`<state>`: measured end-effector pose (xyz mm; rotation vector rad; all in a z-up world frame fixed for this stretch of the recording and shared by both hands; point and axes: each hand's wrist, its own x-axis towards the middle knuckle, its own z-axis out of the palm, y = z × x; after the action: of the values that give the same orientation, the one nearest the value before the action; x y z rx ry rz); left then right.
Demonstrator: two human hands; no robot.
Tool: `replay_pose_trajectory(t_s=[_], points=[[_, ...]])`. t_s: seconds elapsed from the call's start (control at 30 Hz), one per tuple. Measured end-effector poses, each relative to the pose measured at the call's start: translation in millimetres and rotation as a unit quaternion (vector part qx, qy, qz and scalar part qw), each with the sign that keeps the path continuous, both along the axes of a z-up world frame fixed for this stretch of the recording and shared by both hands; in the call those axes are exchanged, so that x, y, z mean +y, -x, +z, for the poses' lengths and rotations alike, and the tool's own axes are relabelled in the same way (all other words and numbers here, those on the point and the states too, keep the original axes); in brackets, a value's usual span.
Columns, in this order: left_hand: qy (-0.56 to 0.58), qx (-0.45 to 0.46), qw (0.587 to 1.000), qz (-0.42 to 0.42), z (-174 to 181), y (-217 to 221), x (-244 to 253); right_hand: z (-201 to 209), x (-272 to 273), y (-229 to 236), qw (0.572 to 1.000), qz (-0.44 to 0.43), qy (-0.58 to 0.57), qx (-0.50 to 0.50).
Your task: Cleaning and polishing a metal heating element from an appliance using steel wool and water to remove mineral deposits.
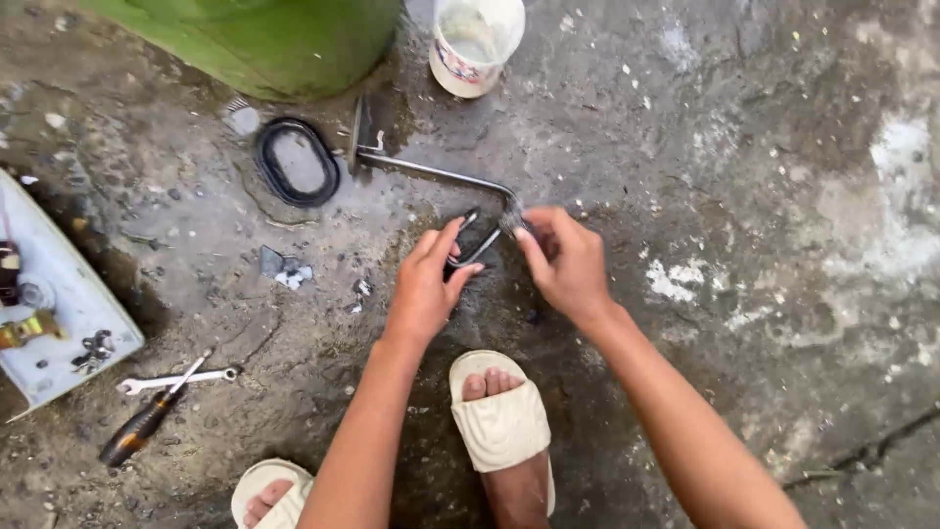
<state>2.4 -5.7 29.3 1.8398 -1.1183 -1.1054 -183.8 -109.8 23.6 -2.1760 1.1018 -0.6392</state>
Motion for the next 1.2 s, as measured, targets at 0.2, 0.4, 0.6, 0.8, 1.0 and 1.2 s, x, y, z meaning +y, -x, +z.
replay_pose_trajectory(t_s=[0.2, 0.4, 0.6, 0.8, 1.0, 1.2], points=[[0.041, -0.037, 0.998, 0.001, -14.2, 4.2, 2.3, -0.3, 6.5, -3.0, 0.8, -0.128, -0.462, -0.361], [0.031, -0.04, 0.999, -0.002, -11.2, 4.6, 3.3, -6.4, 9.1, 11.7, 0.817, -0.152, -0.45, -0.326], [0.025, -0.03, 0.999, 0.015, -6.0, -1.3, 15.8, -22.4, 13.4, 38.0, 0.994, -0.027, -0.019, 0.1], [0.024, -0.038, 0.999, 0.028, -9.7, -10.8, 20.2, -37.6, 6.4, 43.8, 0.962, 0.089, 0.137, 0.218], [0.014, -0.033, 0.999, 0.023, -7.7, -10.4, 19.6, -22.8, -3.7, 32.5, 0.949, 0.118, 0.153, 0.249], [0.0, -0.027, 0.999, 0.021, -12.0, -10.2, 18.9, -17.8, 5.5, 26.4, 0.958, 0.122, 0.099, 0.241]])
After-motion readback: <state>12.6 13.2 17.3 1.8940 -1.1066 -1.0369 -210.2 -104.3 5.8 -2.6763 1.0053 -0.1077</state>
